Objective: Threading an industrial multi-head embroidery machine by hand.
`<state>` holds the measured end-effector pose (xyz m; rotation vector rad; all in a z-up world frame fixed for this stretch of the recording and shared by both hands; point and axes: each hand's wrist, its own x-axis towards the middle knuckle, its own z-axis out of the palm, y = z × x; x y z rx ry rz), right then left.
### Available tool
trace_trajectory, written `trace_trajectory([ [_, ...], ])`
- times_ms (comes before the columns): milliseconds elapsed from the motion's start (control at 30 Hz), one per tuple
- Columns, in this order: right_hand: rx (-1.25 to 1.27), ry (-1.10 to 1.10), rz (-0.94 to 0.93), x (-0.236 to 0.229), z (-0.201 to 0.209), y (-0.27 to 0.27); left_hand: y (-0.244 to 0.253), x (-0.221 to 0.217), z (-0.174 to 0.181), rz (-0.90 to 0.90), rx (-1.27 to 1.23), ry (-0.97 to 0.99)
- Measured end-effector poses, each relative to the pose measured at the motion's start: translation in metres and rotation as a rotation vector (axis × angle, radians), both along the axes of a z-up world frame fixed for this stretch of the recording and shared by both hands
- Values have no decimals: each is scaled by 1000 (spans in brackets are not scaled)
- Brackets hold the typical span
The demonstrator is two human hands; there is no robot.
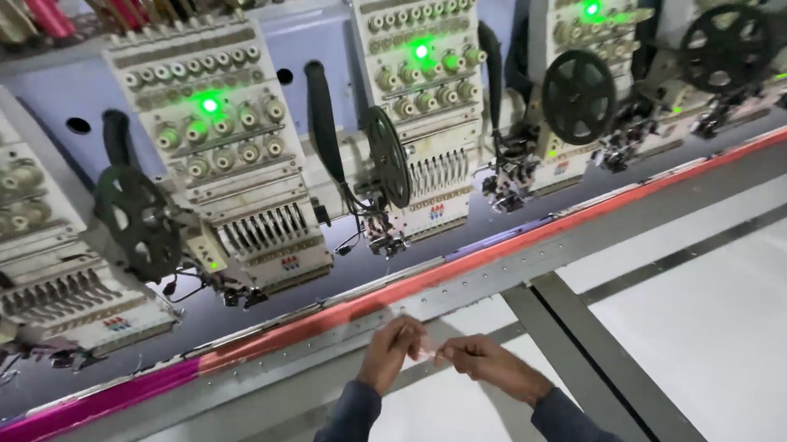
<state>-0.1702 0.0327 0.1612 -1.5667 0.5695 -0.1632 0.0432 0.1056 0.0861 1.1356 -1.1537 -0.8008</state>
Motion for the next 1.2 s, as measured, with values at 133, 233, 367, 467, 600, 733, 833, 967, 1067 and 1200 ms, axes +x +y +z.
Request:
trace_trajectory([
  [133,-239,-55,-100,-32,-14,35,50,-35,-13,-58,61,-44],
  [233,-400,-128,-205,-55,-16,64,81,-68,-19,-98,26,104],
  [367,-197,-473,-324,-101,-17,126,147,-123,4,-86,-90,-69],
  [467,192,-590,-436,-128,-9,184,199,-169,16,-58,21,-95],
  [600,436,-448,-675,-179,2,259,256,-222,3,77,-64,-100],
  [733,-145,-279,-508,-249,3,288,297,-274,54,19,-91,-159],
  [833,-317,-81,-322,-288,15,334,351,-317,80,41,7,-317],
  [967,-571,23,-71,-338,44,394,382,-368,83,98,115,-371],
  [1067,-572,-52,-128,-386,39,423,426,-424,92,195,206,-352],
  [1200,-690,-124,-89,-453,42,457,474,-472,68,334,314,-323],
])
